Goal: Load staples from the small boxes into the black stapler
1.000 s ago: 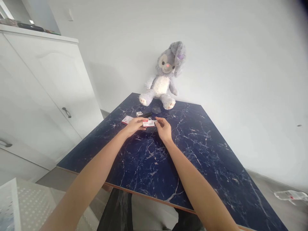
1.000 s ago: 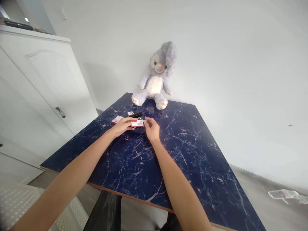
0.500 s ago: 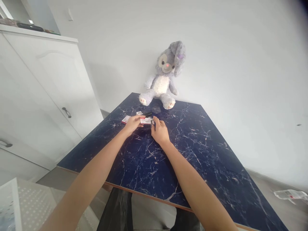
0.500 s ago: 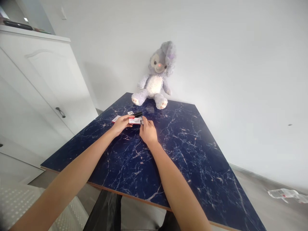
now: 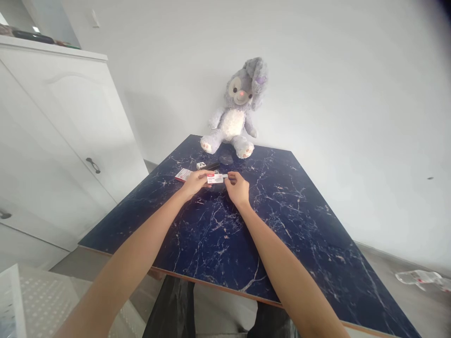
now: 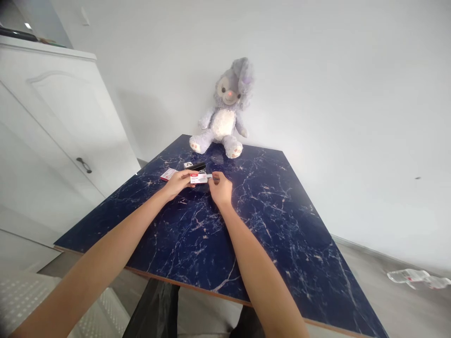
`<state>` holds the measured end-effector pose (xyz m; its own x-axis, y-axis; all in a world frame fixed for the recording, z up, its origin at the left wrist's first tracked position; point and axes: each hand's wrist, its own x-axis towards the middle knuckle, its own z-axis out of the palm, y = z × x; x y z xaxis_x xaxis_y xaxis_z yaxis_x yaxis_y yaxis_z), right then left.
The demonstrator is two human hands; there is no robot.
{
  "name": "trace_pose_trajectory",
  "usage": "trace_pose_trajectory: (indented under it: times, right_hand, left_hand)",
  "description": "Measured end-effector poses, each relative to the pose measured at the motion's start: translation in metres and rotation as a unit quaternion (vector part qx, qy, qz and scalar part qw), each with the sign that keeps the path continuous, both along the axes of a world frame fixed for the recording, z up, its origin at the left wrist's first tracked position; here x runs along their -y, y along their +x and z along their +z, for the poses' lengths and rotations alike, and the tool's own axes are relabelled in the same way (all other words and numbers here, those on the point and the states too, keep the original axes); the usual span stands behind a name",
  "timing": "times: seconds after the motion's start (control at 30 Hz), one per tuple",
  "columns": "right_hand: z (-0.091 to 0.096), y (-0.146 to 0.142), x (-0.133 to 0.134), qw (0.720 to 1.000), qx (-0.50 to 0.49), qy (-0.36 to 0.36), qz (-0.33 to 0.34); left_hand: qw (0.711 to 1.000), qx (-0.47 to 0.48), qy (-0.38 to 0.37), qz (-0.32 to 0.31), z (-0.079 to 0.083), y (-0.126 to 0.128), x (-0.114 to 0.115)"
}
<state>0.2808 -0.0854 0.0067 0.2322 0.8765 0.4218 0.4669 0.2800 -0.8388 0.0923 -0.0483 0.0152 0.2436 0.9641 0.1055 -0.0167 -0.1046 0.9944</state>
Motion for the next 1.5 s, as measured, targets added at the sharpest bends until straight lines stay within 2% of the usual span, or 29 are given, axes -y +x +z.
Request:
trace_pose_trajectory:
  times: [0.13,0.23,0.33,0.43,0.7,0.87,1.1,1.33,1.5]
  right_hand:
    - [-0.004,0.001,-0.002,1.000,0.003,-0.003,-0.011]
    - [-0.009,0.005,-0.010,0.993,-0.108,-0.031,0.030]
    - [-0.015,0.010,-0.017,0.971,-0.221,-0.059,0.074]
    - [-0.017,0.012,-0.021,0.961,-0.254,-0.059,0.087]
    - [-0.010,0.011,-0.015,0.958,-0.267,-0.062,0.085]
    - [-0.006,0.009,-0.012,0.964,-0.239,-0.052,0.104]
    - [-0.013,0.011,-0.018,0.964,-0.244,-0.052,0.086]
    - [-0.012,0.011,-0.015,0.986,-0.147,-0.030,0.067]
    - [-0.007,0.007,-0.009,0.995,-0.089,-0.034,0.043]
  left_hand:
    - [1.000,-0.002,-0.005,-0.003,-0.003,0.000,-0.001]
    - [1.000,0.016,-0.017,-0.001,-0.007,-0.001,-0.004]
    - [0.998,0.049,-0.037,-0.005,-0.010,-0.002,-0.007]
    - [0.996,0.068,-0.064,-0.002,-0.011,-0.003,-0.008]
    - [0.995,0.069,-0.071,-0.005,-0.006,-0.003,-0.005]
    - [0.995,0.069,-0.066,0.001,-0.004,-0.002,-0.003]
    - [0.996,0.068,-0.064,0.004,-0.004,-0.002,-0.002]
    - [0.995,0.072,-0.062,-0.041,-0.013,-0.008,-0.010]
    - [0.993,0.080,-0.069,-0.046,-0.009,-0.008,-0.007]
